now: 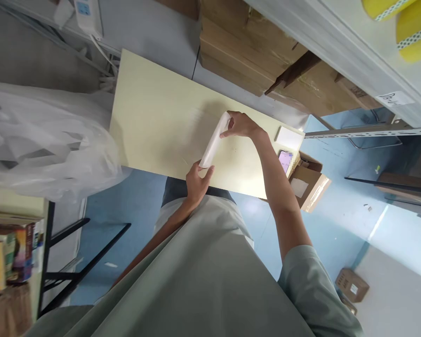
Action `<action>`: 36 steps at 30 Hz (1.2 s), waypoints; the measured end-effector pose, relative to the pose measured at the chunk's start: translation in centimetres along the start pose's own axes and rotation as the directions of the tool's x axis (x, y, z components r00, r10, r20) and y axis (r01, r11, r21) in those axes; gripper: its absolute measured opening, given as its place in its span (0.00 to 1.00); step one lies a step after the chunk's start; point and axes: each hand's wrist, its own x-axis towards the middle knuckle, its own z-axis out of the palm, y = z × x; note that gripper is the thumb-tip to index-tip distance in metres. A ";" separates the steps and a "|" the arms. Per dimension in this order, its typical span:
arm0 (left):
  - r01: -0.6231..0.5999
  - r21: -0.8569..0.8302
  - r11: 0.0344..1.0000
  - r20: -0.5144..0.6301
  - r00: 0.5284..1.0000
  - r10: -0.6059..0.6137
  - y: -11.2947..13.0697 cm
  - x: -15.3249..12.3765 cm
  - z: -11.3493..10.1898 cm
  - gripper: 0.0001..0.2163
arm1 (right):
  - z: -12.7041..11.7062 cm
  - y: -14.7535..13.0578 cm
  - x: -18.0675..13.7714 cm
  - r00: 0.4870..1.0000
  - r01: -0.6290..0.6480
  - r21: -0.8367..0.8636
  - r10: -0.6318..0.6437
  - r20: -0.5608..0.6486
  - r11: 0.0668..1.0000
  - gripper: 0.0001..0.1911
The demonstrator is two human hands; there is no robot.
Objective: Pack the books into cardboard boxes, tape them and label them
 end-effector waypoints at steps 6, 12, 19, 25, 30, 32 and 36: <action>0.215 0.074 0.974 0.015 0.976 -0.216 -1.3 1.7 -0.8 0.18 | 3.8 -1.2 3.2 0.998 0.006 0.018 -0.004 -0.067 1.000 0.36; 0.403 0.269 0.875 0.145 0.881 -0.451 -1.6 5.2 -2.3 0.20 | 8.4 -0.7 7.2 0.984 -0.034 -0.268 -0.015 -0.177 0.963 0.36; 0.355 0.477 0.804 0.323 0.780 -0.536 -1.5 8.1 -4.6 0.24 | 10.9 -1.3 5.9 0.956 -0.122 -0.221 0.054 -0.289 0.968 0.35; 0.198 0.570 0.797 0.132 0.936 -0.327 -1.9 12.4 -7.3 0.17 | 14.4 0.2 -0.9 0.877 -0.092 0.029 0.095 -0.471 0.995 0.35; 0.146 0.526 0.838 0.042 0.979 -0.197 -2.0 15.0 -5.9 0.22 | 17.9 1.2 -4.5 0.876 -0.109 0.179 0.180 -0.447 0.978 0.33; 0.174 0.510 0.843 0.061 0.970 -0.237 -1.8 15.3 -5.2 0.25 | 18.6 1.1 -4.7 0.869 -0.121 0.221 0.211 -0.448 0.968 0.32; 0.245 0.472 0.847 0.110 0.937 -0.332 -1.5 15.7 -4.7 0.22 | 19.2 0.0 -3.9 0.818 -0.174 0.332 0.324 -0.475 0.927 0.30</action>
